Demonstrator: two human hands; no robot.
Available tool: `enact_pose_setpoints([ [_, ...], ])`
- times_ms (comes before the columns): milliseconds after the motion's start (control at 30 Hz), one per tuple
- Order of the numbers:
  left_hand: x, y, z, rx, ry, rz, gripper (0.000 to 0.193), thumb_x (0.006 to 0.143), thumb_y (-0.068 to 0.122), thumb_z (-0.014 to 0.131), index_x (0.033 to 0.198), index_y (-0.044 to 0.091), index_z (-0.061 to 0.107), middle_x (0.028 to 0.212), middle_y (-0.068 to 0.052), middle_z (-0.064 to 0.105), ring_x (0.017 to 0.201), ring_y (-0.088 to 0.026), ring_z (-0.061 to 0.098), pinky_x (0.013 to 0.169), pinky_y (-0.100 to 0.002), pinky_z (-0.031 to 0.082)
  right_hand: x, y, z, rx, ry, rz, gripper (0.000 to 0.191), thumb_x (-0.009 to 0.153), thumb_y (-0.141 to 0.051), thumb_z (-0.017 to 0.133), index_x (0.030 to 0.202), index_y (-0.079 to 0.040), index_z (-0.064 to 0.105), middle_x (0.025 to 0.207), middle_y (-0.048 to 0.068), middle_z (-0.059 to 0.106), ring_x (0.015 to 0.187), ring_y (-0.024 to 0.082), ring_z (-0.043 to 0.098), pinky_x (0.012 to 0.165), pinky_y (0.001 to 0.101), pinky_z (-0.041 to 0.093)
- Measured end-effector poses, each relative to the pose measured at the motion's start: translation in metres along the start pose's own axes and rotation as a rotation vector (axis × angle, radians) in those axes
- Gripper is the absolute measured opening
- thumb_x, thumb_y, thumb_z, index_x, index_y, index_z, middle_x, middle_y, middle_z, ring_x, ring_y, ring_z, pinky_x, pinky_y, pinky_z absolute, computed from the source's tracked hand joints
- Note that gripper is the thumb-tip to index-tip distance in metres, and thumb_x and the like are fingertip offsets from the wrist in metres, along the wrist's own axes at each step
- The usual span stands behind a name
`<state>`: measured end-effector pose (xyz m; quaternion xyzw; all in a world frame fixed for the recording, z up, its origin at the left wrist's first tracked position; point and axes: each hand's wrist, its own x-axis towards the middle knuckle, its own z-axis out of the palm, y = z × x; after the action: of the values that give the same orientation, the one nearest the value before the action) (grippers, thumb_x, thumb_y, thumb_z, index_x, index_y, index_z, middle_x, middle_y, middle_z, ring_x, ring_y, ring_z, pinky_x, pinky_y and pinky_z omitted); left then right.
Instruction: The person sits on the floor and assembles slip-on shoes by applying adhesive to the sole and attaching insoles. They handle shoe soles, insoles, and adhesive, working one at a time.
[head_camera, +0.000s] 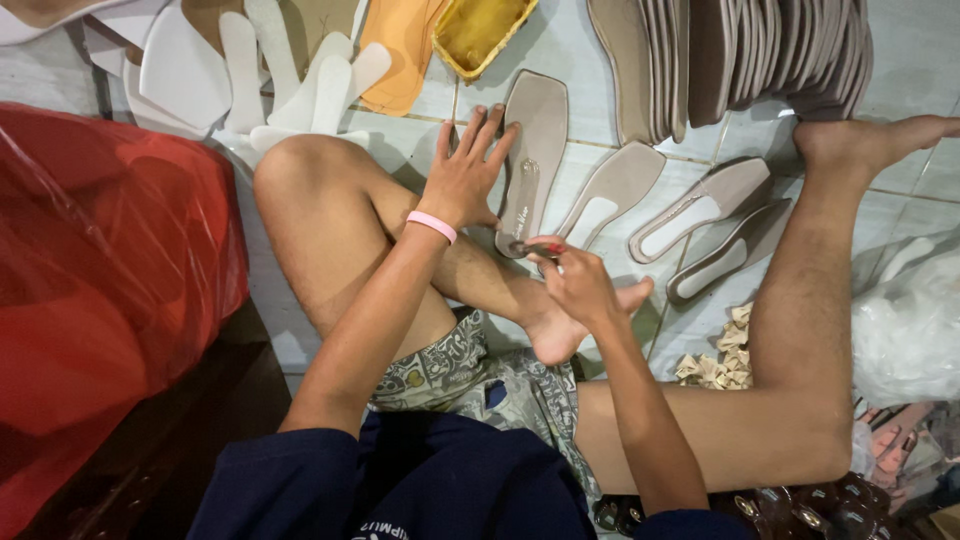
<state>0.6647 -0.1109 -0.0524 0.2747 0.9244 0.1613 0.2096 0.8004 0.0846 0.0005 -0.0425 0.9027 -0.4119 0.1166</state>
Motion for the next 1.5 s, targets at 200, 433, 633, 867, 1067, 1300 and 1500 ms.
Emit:
enact_pose_setpoints([
  [200,0.001,-0.002,0.007,0.009,0.052,0.005,0.148,0.038,0.045,0.1,0.161,0.017,0.023,0.169,-0.011,0.018,0.156,-0.031,0.017,0.122,-0.06,0.02,0.011,0.004,0.004,-0.032,-0.032,0.007,0.022,0.094,-0.004,0.064,0.115,-0.008,0.07,0.1,0.015,0.076,0.092,0.033,0.075,0.077,0.0397,0.06],
  [433,0.001,-0.003,0.01,0.003,0.05,0.004,0.144,0.04,0.045,0.1,0.16,0.018,0.024,0.168,-0.011,0.02,0.156,-0.031,0.017,0.122,-0.061,0.02,0.046,0.007,-0.013,-0.081,0.088,-0.036,0.017,0.099,-0.007,0.068,0.117,-0.006,0.067,0.092,0.017,0.073,0.079,0.036,0.072,0.065,0.0426,0.055],
  [633,0.001,-0.003,0.004,-0.021,0.033,0.001,0.145,0.04,0.046,0.1,0.159,0.019,0.023,0.168,-0.01,0.02,0.156,-0.03,0.017,0.122,-0.061,0.018,0.054,-0.002,-0.024,-0.005,0.175,-0.035,0.018,0.099,-0.004,0.069,0.117,-0.007,0.067,0.099,0.014,0.075,0.085,0.027,0.076,0.071,0.0368,0.059],
  [867,0.001,-0.002,0.001,0.001,0.009,-0.001,0.148,0.04,0.048,0.099,0.161,0.019,0.02,0.169,-0.01,0.017,0.156,-0.031,0.014,0.122,-0.06,0.017,0.074,0.008,-0.023,-0.043,0.199,-0.108,0.024,0.101,0.001,0.065,0.123,-0.008,0.065,0.113,0.011,0.076,0.097,0.025,0.078,0.077,0.0344,0.06],
  [1067,0.003,-0.002,-0.004,-0.006,-0.023,-0.015,0.147,0.041,0.047,0.1,0.161,0.019,0.019,0.169,-0.009,0.016,0.156,-0.03,0.014,0.123,-0.06,0.017,0.079,0.015,-0.019,-0.174,0.127,-0.237,0.04,0.093,0.007,0.066,0.128,-0.013,0.064,0.121,0.01,0.074,0.107,0.028,0.074,0.087,0.0374,0.062],
  [1300,0.004,-0.003,0.004,0.004,0.024,0.0,0.145,0.041,0.046,0.1,0.161,0.018,0.022,0.169,-0.009,0.019,0.156,-0.03,0.016,0.122,-0.06,0.019,0.048,0.021,-0.01,-0.294,0.054,-0.217,0.05,0.084,0.011,0.068,0.128,-0.014,0.065,0.13,0.008,0.073,0.103,0.028,0.074,0.081,0.0373,0.061],
  [1500,0.003,-0.003,0.007,0.015,0.062,0.015,0.145,0.041,0.047,0.1,0.16,0.017,0.023,0.168,-0.011,0.02,0.155,-0.032,0.017,0.122,-0.061,0.02,0.004,0.015,0.004,-0.201,0.048,-0.176,0.063,0.075,0.015,0.063,0.132,-0.012,0.063,0.13,0.01,0.07,0.111,0.029,0.072,0.09,0.0385,0.061],
])
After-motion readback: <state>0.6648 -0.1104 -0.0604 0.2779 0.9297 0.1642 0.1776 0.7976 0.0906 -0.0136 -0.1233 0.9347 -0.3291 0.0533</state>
